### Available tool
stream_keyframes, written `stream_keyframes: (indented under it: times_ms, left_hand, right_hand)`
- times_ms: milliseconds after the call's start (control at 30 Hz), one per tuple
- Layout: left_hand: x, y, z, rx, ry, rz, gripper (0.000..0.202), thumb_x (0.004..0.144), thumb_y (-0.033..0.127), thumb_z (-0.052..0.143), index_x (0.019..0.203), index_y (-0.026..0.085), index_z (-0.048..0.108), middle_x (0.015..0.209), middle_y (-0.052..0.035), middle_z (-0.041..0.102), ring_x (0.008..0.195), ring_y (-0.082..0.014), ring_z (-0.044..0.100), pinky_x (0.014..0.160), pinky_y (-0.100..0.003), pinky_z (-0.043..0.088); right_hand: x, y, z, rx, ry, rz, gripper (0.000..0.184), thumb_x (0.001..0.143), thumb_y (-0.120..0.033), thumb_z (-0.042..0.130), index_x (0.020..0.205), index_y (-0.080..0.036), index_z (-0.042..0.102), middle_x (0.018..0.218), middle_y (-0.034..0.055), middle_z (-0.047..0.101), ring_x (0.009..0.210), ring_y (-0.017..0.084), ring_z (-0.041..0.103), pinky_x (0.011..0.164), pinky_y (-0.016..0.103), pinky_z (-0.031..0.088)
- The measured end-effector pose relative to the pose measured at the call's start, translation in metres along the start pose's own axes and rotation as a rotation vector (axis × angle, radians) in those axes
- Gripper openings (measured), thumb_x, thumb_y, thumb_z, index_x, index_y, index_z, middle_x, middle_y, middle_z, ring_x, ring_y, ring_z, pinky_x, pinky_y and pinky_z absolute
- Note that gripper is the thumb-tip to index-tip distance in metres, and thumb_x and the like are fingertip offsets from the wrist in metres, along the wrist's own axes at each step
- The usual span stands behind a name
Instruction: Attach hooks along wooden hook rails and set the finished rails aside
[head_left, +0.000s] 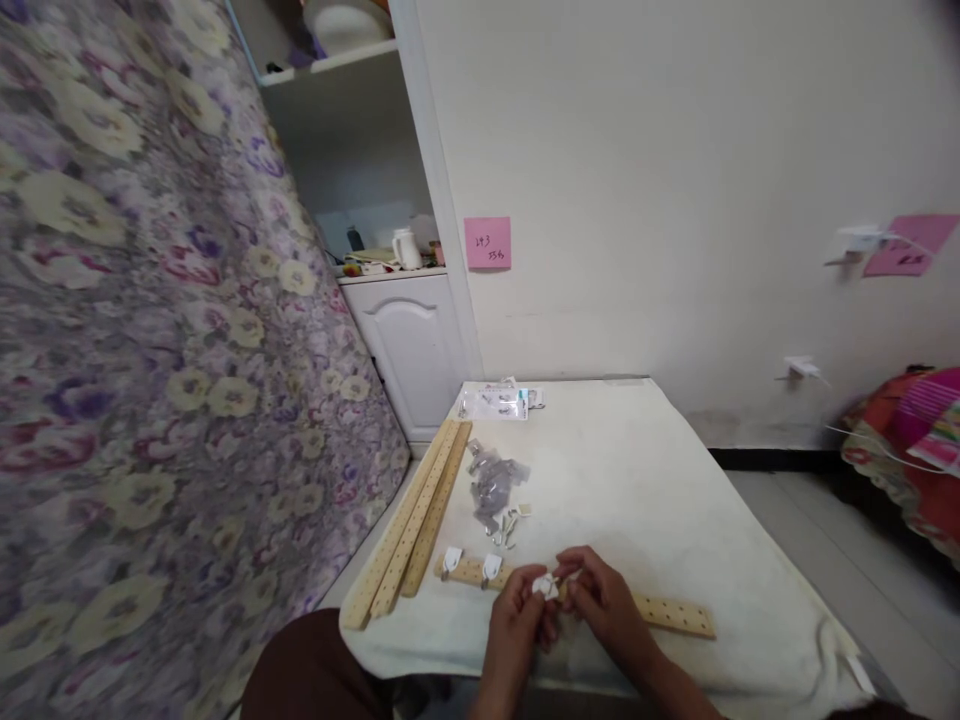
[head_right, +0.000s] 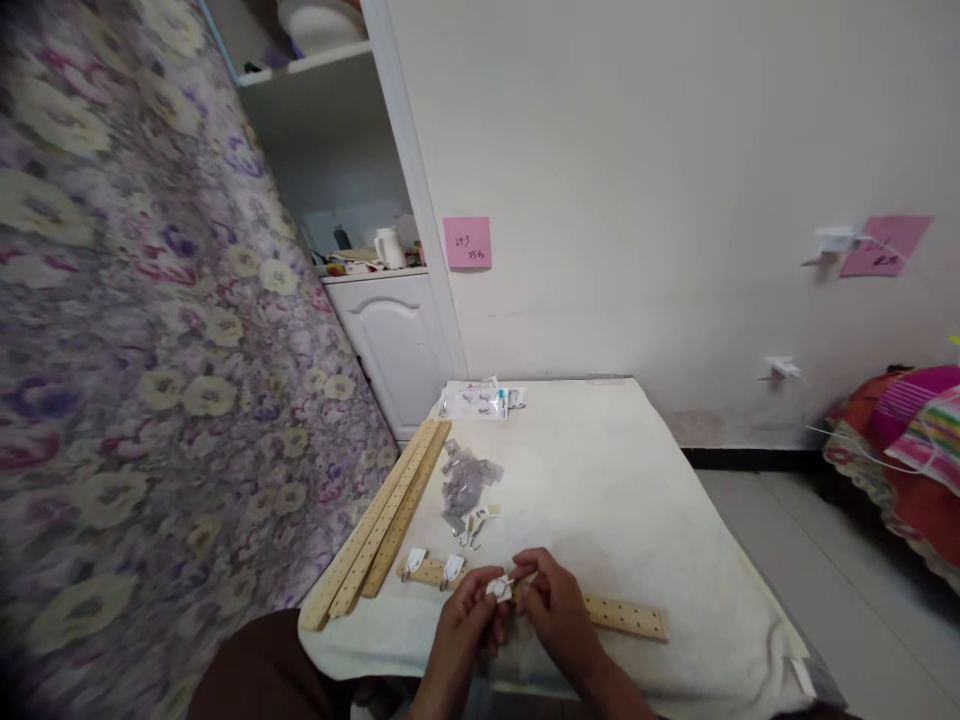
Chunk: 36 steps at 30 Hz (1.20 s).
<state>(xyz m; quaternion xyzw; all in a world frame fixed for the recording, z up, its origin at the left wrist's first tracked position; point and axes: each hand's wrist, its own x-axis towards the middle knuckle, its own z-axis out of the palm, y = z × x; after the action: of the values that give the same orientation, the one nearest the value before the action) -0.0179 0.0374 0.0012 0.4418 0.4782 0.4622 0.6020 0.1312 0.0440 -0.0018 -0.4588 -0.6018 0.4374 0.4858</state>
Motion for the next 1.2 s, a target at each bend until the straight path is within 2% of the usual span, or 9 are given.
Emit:
stream_keyframes:
  times_ms: [100,300,433,567,733,867,933,1100,1200]
  left_hand:
    - [0.0,-0.001,-0.002,0.025,-0.043,0.052,0.038,0.075,0.042,0.058,0.103,0.017,0.048,0.057,0.006,0.058,0.043,-0.0089,0.049,0.044,-0.02,0.037]
    - [-0.001,-0.002,-0.004,0.052,-0.049,0.073,0.034,0.077,0.041,0.057,0.1,0.017,0.049,0.057,0.005,0.059,0.046,-0.0095,0.051,0.047,-0.021,0.039]
    - [-0.006,-0.002,-0.007,0.098,-0.011,0.112,0.034,0.078,0.042,0.058,0.1,0.017,0.052,0.061,0.0035,0.061,0.051,-0.0102,0.053,0.05,-0.022,0.041]
    - [-0.006,-0.005,-0.006,0.085,-0.016,0.083,0.037,0.075,0.045,0.062,0.098,0.017,0.054,0.061,0.0033,0.061,0.052,-0.0111,0.055,0.049,-0.022,0.041]
    - [-0.005,-0.01,-0.001,-0.009,-0.039,0.014,0.043,0.067,0.049,0.069,0.094,0.017,0.058,0.058,0.0041,0.06,0.048,-0.0111,0.054,0.045,-0.021,0.039]
    - [-0.009,-0.007,0.002,-0.114,0.004,-0.081,0.049,0.061,0.048,0.075,0.094,0.016,0.058,0.062,0.0009,0.064,0.053,-0.0134,0.061,0.049,-0.022,0.043]
    - [-0.01,-0.006,0.002,-0.16,0.032,-0.104,0.05,0.058,0.046,0.077,0.094,0.016,0.058,0.067,-0.0011,0.066,0.054,-0.0133,0.062,0.05,-0.022,0.043]
    - [-0.008,-0.006,0.002,-0.182,0.034,-0.088,0.051,0.056,0.047,0.078,0.091,0.016,0.058,0.063,0.0005,0.064,0.05,-0.0119,0.059,0.048,-0.021,0.042]
    - [-0.006,-0.012,0.001,-0.163,0.017,-0.081,0.053,0.056,0.048,0.077,0.093,0.017,0.057,0.062,0.0018,0.063,0.05,-0.0118,0.059,0.048,-0.021,0.042]
  right_hand:
    - [0.002,0.001,0.002,0.076,-0.025,0.057,0.022,0.079,-0.031,0.051,0.097,-0.019,0.055,0.089,0.0053,0.067,0.058,0.013,0.059,0.057,0.026,0.047]
    - [0.003,-0.005,0.005,0.05,-0.039,0.118,0.012,0.076,-0.027,0.055,0.085,-0.019,0.058,0.057,-0.003,0.059,0.055,0.013,0.057,0.054,0.023,0.043]
    - [0.002,-0.009,0.007,0.077,-0.013,0.093,0.008,0.076,-0.025,0.056,0.081,-0.019,0.058,0.063,-0.0015,0.062,0.06,0.014,0.059,0.057,0.023,0.044]
    - [-0.002,-0.014,0.011,-0.053,0.05,0.005,0.006,0.076,-0.022,0.054,0.078,-0.019,0.059,0.066,-0.0006,0.062,0.061,0.014,0.058,0.058,0.023,0.045]
    - [-0.008,-0.016,0.014,-0.143,-0.017,-0.048,0.019,0.077,-0.02,0.053,0.093,-0.02,0.062,0.065,-0.0014,0.062,0.057,0.013,0.057,0.056,0.022,0.044]
    - [-0.004,-0.016,0.004,-0.171,0.105,-0.056,0.021,0.08,-0.024,0.05,0.097,-0.019,0.06,0.076,0.0016,0.063,0.057,0.012,0.052,0.056,0.023,0.043]
    - [0.0,-0.014,-0.002,-0.191,0.138,-0.012,0.022,0.081,-0.028,0.05,0.099,-0.019,0.059,0.082,0.0029,0.064,0.057,0.012,0.051,0.056,0.024,0.043]
    - [0.003,-0.006,-0.001,-0.153,-0.049,0.116,0.018,0.077,-0.03,0.056,0.09,-0.018,0.06,0.07,0.0003,0.064,0.059,0.013,0.056,0.057,0.023,0.043]
    - [0.002,-0.004,0.007,-0.114,-0.073,0.147,0.012,0.075,-0.025,0.056,0.084,-0.018,0.06,0.063,-0.0016,0.062,0.057,0.013,0.056,0.055,0.022,0.042]
